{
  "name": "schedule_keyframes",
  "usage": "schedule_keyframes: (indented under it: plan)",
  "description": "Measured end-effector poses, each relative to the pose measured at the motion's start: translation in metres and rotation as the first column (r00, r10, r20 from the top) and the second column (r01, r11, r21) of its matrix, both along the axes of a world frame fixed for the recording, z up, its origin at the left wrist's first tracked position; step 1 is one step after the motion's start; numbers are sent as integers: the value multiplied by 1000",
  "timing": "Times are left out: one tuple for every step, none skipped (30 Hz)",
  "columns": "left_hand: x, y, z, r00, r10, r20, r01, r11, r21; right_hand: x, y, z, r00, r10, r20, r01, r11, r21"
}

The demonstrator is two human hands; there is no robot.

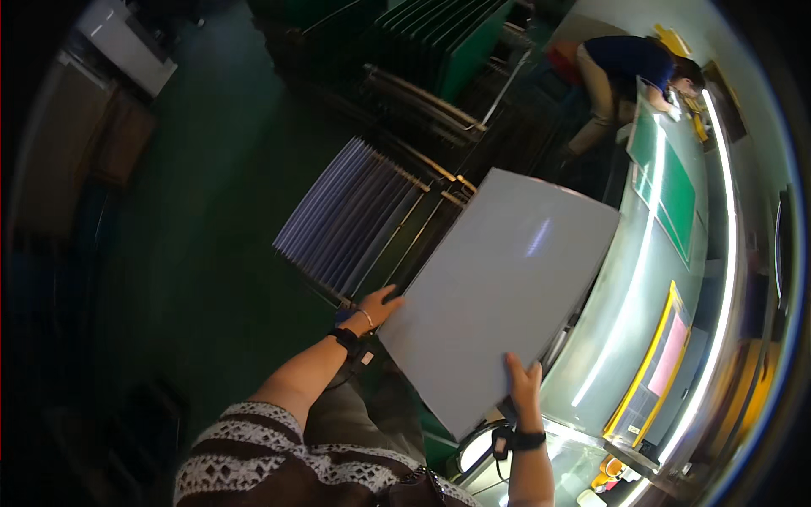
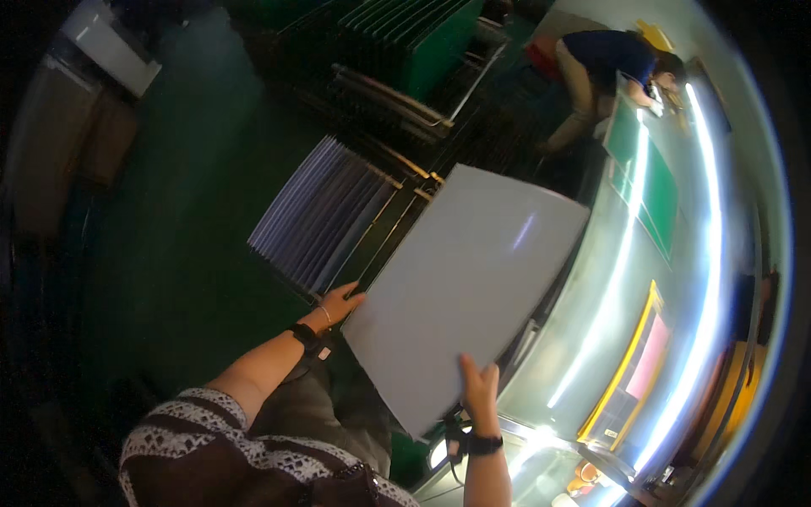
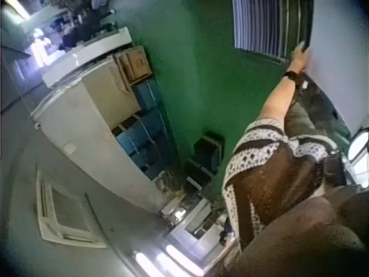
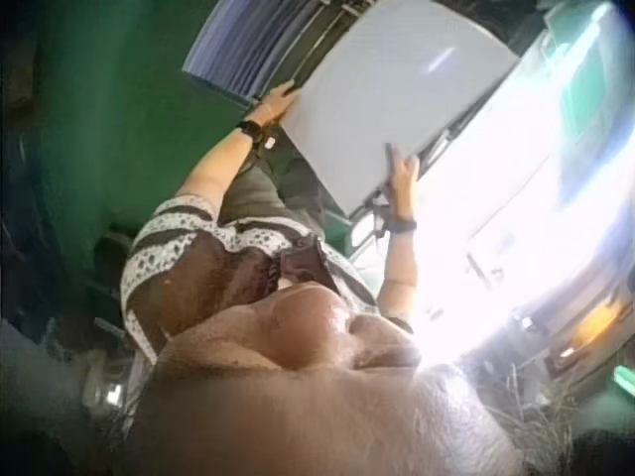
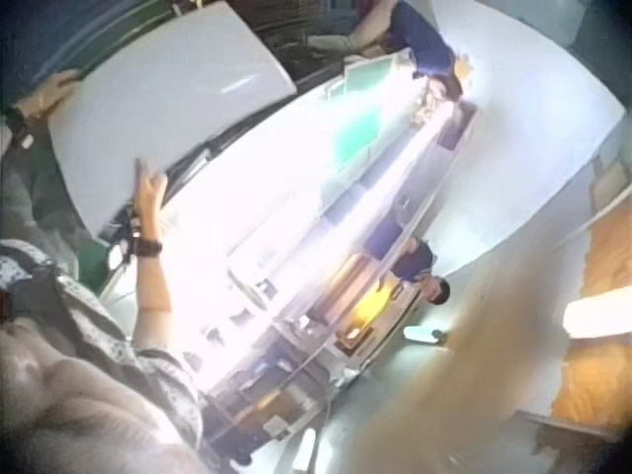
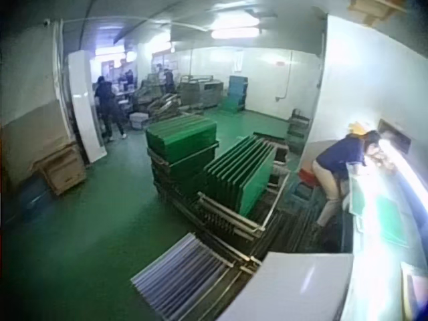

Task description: Picking up thin translucent circuit board sheets from a workstation and placing them into a vertical storage rack.

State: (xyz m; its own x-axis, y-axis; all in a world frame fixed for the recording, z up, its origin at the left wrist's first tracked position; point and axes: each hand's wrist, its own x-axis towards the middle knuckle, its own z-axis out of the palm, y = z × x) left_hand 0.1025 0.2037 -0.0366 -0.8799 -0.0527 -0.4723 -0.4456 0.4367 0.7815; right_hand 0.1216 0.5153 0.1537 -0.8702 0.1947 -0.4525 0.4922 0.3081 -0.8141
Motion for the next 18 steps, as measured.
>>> schedule_keyframes:
  plan:
    - [14, -31, -16, 1000, 18, 21, -18, 1000, -11, -26, -36, -5, 996, 77, -33, -78, 996, -33]
    - [34, -61, -39, 994, 8, 110, -2, 999, -55, -42, -55, -28, 994, 105, -30, -105, 995, -1]
    - [54, -80, -54, 980, -13, 201, 31, 996, -84, -54, -66, -59, 992, 122, -22, -121, 992, 40]
    - [69, -86, -45, 959, -60, 278, 80, 995, -62, -64, -66, -93, 986, 164, -18, -157, 965, 210]
    - [86, -95, -30, 931, -98, 350, 122, 991, -46, -73, -71, -118, 977, 215, -6, -198, 910, 364]
    - [115, -118, -32, 888, -108, 447, 163, 983, -86, -86, -104, -121, 970, 243, -14, -212, 871, 444]
    - [141, -132, -35, 836, -123, 534, 212, 971, -110, -98, -133, -122, 963, 268, -22, -216, 820, 529]
    - [153, -138, -32, 752, -148, 643, 247, 967, -66, -105, -144, -136, 965, 264, -8, -218, 816, 536]
    - [165, -142, -27, 654, -171, 737, 274, 962, -20, -110, -153, -154, 963, 270, -5, -224, 811, 540]
    - [177, -148, -34, 630, -248, 736, 331, 943, 35, -112, -160, -170, 962, 274, -2, -228, 807, 545]
    - [195, -156, -38, 600, -309, 738, 377, 923, 80, -110, -170, -185, 960, 279, 12, -242, 807, 539]
    - [205, -159, -40, 582, -323, 746, 407, 910, 77, -111, -179, -198, 962, 270, 35, -239, 775, 584]
    - [209, -164, -48, 578, -327, 748, 407, 909, 83, -112, -185, -209, 964, 259, 56, -236, 741, 628]
    - [204, -163, -41, 533, -353, 769, 469, 880, 78, -107, -188, -221, 964, 257, 70, -242, 736, 632]
    - [202, -164, -35, 488, -369, 791, 526, 848, 71, -102, -194, -229, 969, 234, 76, -227, 732, 642]
    - [206, -167, -38, 467, -376, 801, 538, 839, 81, -97, -199, -236, 974, 211, 80, -211, 728, 653]
    - [203, -168, -37, 462, -382, 801, 537, 839, 90, -92, -202, -243, 974, 210, 87, -215, 723, 656]
    - [200, -168, -35, 456, -385, 802, 537, 838, 97, -88, -205, -250, 974, 210, 89, -216, 722, 657]
